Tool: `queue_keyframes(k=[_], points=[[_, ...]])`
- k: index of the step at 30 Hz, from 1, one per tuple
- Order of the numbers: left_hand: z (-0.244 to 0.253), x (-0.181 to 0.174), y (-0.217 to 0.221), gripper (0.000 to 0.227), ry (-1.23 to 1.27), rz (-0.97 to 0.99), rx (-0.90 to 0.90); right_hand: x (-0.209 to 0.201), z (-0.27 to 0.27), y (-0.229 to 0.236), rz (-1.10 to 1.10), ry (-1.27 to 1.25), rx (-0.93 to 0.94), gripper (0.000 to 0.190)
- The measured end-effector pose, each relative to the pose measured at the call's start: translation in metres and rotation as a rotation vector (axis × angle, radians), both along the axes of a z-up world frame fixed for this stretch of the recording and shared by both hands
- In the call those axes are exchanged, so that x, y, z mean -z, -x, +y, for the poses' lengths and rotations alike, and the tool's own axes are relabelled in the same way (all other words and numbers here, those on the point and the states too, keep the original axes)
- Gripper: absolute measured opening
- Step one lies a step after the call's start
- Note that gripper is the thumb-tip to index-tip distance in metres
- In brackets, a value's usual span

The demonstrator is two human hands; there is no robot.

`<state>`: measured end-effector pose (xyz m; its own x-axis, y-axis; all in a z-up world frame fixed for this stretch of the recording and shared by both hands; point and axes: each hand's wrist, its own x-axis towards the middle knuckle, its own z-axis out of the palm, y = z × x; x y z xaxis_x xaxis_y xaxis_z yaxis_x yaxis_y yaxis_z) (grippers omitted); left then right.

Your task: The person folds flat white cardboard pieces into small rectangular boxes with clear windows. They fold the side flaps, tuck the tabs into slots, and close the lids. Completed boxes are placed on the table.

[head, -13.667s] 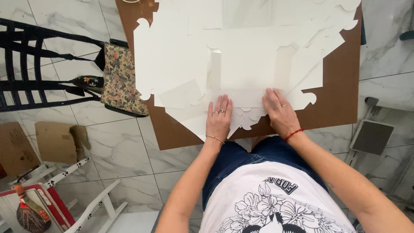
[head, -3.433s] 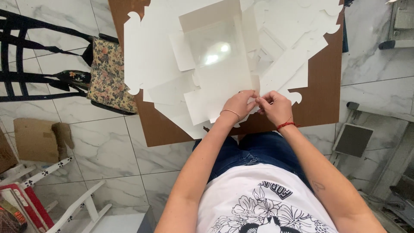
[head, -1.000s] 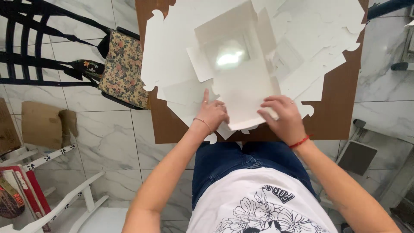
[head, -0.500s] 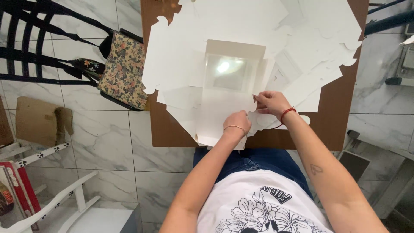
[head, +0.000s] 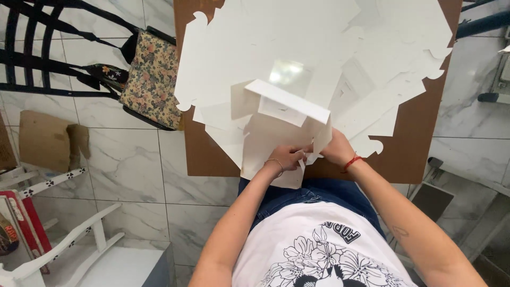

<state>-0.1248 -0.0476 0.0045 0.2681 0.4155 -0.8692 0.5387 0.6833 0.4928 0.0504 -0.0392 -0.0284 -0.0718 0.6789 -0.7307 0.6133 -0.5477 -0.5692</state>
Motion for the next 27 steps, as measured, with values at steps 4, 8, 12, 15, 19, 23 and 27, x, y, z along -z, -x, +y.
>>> queue_keyframes(k=[4,8,12,15,19,23,27], points=[[-0.025,0.067,-0.007,0.047,0.34,-0.224,-0.538,-0.001,-0.002,-0.001,-0.013,-0.005,-0.005,0.066],[-0.018,0.043,0.001,0.044,0.589,-0.319,-0.761,-0.004,-0.005,-0.003,-0.03,-0.009,-0.011,0.062],[-0.035,0.056,0.002,0.032,0.704,-0.458,-0.82,-0.007,-0.003,-0.004,-0.051,-0.021,-0.01,0.058],[-0.046,0.067,-0.008,0.035,0.583,-0.511,-0.705,-0.009,-0.002,-0.003,-0.062,-0.026,-0.015,0.055],[-0.042,0.07,-0.012,0.053,0.425,-0.4,-0.539,-0.011,0.003,-0.008,-0.079,-0.039,-0.013,0.053],[-0.032,0.023,-0.012,0.08,0.106,-0.178,-0.12,-0.012,0.002,-0.009,-0.097,-0.047,-0.018,0.049],[-0.021,0.014,-0.006,0.048,-0.218,-0.027,0.031,-0.009,0.006,-0.013,-0.092,-0.018,-0.003,0.056]])
